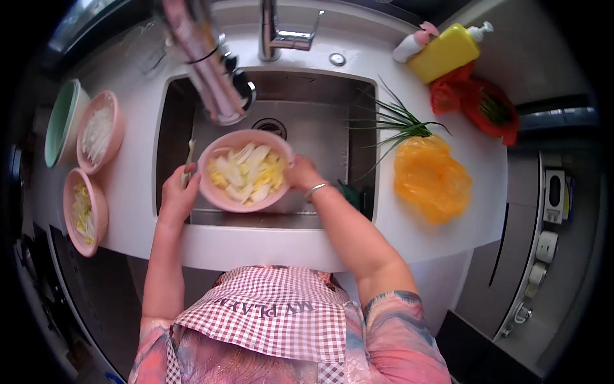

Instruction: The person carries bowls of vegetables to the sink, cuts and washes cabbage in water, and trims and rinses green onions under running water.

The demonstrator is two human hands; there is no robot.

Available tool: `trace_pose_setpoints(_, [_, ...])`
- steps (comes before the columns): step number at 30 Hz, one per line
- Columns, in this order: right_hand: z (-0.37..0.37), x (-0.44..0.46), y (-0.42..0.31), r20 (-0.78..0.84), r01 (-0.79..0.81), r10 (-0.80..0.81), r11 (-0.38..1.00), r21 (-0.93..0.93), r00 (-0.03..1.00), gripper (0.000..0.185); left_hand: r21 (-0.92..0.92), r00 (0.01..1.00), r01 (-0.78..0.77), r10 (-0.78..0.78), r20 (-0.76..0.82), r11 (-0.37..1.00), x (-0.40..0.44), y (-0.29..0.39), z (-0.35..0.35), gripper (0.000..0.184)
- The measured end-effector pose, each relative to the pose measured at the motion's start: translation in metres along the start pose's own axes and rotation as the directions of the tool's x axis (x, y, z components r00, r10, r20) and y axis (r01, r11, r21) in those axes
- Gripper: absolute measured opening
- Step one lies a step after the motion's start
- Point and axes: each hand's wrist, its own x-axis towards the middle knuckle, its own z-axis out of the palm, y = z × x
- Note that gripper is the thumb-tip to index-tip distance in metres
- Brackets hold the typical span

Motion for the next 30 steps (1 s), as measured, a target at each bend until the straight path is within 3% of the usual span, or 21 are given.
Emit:
trace_pose_setpoints(5, [0.031, -0.014, -0.006, 0.144, -0.013, 0.017, 1.0, -0.025, 0.989, 0.036, 0.098, 0.956, -0.241, 0.254, -0.145, 0.966, -0.02, -0.01, -0.007, 0.027])
trace_pose_setpoints(8, [0.015, -0.017, -0.007, 0.39, -0.095, 0.095, 0.995, -0.018, 0.916, 0.04, 0.195, 0.914, -0.335, 0.368, -0.169, 0.922, -0.029, -0.009, -0.012, 0.022])
trace_pose_setpoints(11, [-0.013, 0.001, -0.011, 0.441, -0.284, 0.338, 0.941, -0.185, 0.831, 0.037, 0.276, 0.885, -0.378, 0.432, -0.175, 0.884, -0.032, -0.016, -0.014, 0.018])
trace_pose_setpoints(13, [-0.014, 0.037, 0.005, 0.158, -0.039, 0.1, 0.936, -0.349, 0.982, 0.034, 0.267, 0.872, -0.402, 0.455, -0.182, 0.876, -0.031, -0.022, -0.01, 0.017])
trace_pose_setpoints(14, [-0.014, 0.05, 0.009, 0.03, 0.065, -0.058, 0.892, -0.448, 0.998, 0.032, 0.258, 0.877, -0.395, 0.446, -0.18, 0.882, -0.031, -0.022, -0.009, 0.017])
trace_pose_setpoints(17, [-0.021, 0.045, -0.038, -0.16, 0.171, -0.301, 0.824, -0.541, 0.94, 0.028, 0.238, 0.879, -0.388, 0.435, -0.196, 0.89, -0.03, -0.017, -0.009, 0.016])
trace_pose_setpoints(19, [-0.013, 0.056, -0.048, -0.219, 0.252, -0.396, 0.836, -0.487, 0.892, 0.028, 0.232, 0.89, -0.363, 0.41, -0.202, 0.902, -0.03, -0.017, -0.011, 0.019])
trace_pose_setpoints(21, [-0.005, 0.071, -0.056, -0.177, 0.293, -0.482, 0.743, -0.602, 0.858, 0.028, 0.242, 0.89, -0.35, 0.402, -0.217, 0.905, -0.028, -0.016, -0.012, 0.021])
trace_pose_setpoints(23, [0.004, 0.091, -0.061, -0.021, 0.283, -0.527, 0.488, -0.826, 0.849, 0.027, 0.233, 0.892, -0.338, 0.39, -0.23, 0.912, -0.027, -0.015, -0.013, 0.022])
trace_pose_setpoints(26, [0.02, 0.135, -0.044, -0.029, 0.143, -0.458, 0.337, -0.931, 0.888, 0.042, 0.224, 0.896, -0.323, 0.373, -0.24, 0.92, -0.027, -0.017, -0.015, 0.022])
trace_pose_setpoints(28, [0.027, 0.139, -0.051, -0.039, 0.128, -0.466, 0.322, -0.938, 0.884, 0.035, 0.214, 0.893, -0.327, 0.376, -0.249, 0.92, -0.028, -0.015, -0.016, 0.023])
trace_pose_setpoints(30, [0.021, 0.105, -0.082, 0.204, 0.178, -0.356, -0.103, -0.979, 0.912, 0.027, 0.205, 0.891, -0.323, 0.37, -0.265, 0.924, -0.028, -0.014, -0.016, 0.023])
